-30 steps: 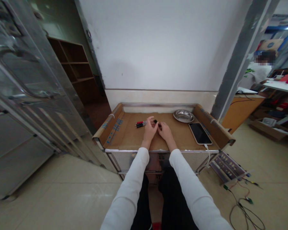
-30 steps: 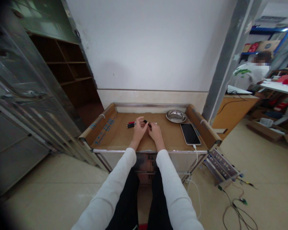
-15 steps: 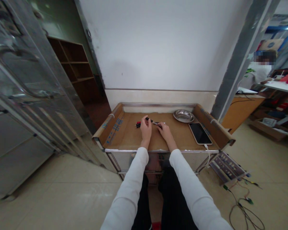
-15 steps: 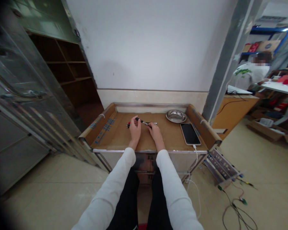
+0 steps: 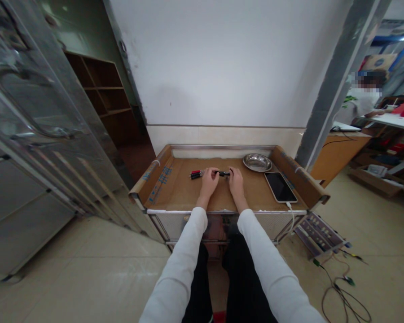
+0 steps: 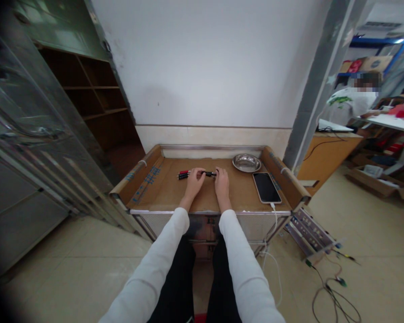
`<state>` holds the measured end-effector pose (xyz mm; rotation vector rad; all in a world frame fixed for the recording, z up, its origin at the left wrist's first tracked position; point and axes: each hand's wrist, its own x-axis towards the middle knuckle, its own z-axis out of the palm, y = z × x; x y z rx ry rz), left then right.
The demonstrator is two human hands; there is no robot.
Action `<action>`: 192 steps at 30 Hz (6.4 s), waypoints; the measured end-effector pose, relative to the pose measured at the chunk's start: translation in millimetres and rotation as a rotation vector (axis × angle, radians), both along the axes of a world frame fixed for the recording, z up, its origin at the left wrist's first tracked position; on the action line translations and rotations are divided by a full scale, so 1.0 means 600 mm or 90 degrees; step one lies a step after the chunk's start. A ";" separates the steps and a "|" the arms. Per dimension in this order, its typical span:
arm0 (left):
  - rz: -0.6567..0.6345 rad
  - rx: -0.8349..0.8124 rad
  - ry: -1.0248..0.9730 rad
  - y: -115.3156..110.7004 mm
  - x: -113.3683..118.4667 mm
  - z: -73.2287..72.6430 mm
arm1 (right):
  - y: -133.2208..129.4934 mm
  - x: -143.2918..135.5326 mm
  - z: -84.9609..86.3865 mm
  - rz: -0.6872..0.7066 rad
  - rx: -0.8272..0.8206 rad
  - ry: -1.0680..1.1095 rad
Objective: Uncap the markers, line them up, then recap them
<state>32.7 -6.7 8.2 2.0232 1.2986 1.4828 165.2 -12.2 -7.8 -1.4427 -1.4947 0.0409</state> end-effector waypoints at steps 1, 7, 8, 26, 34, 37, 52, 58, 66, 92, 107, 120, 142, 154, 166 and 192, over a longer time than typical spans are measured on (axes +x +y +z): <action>-0.039 -0.020 0.029 0.000 0.002 -0.001 | 0.000 0.001 0.000 -0.011 0.005 0.007; -0.096 -0.042 0.147 0.000 0.007 -0.011 | -0.002 0.002 0.000 -0.008 0.010 0.040; -0.074 -0.041 0.154 0.001 0.006 -0.013 | -0.002 0.001 0.000 -0.004 0.008 0.037; 0.031 -0.027 0.198 0.008 0.010 -0.022 | 0.011 0.005 -0.025 0.034 -0.046 -0.098; -0.022 -0.010 0.231 0.012 0.010 -0.028 | 0.015 0.008 -0.026 0.086 -0.057 -0.118; -0.038 -0.024 0.252 0.015 0.010 -0.030 | 0.017 0.008 -0.027 0.111 -0.047 -0.109; 0.057 -0.040 0.270 0.009 0.010 -0.025 | 0.007 0.004 -0.022 0.007 -0.053 -0.113; 0.051 -0.032 0.308 0.008 0.010 -0.025 | -0.010 -0.002 -0.004 -0.092 -0.130 -0.183; 0.049 -0.023 0.309 0.008 0.011 -0.026 | -0.022 -0.009 0.009 -0.107 -0.166 -0.231; 0.447 -0.114 0.282 -0.021 0.011 -0.010 | -0.011 -0.010 -0.008 -0.056 -0.136 -0.228; 0.453 -0.143 0.301 -0.021 0.008 -0.004 | -0.020 -0.012 0.008 -0.045 -0.136 -0.233; 0.444 -0.144 0.315 -0.021 0.007 -0.006 | -0.009 -0.013 -0.004 0.048 -0.152 -0.271; 0.026 0.076 0.102 -0.015 0.006 0.010 | -0.001 -0.007 -0.006 0.042 -0.090 -0.172; 0.026 0.155 -0.048 -0.004 0.005 -0.003 | 0.017 -0.004 -0.024 0.150 -0.031 -0.084; 0.129 0.120 -0.117 0.007 -0.008 -0.010 | 0.022 -0.002 -0.030 0.180 0.020 0.018; -0.016 -0.046 0.159 0.013 -0.002 -0.027 | 0.000 0.002 -0.011 0.061 0.016 0.033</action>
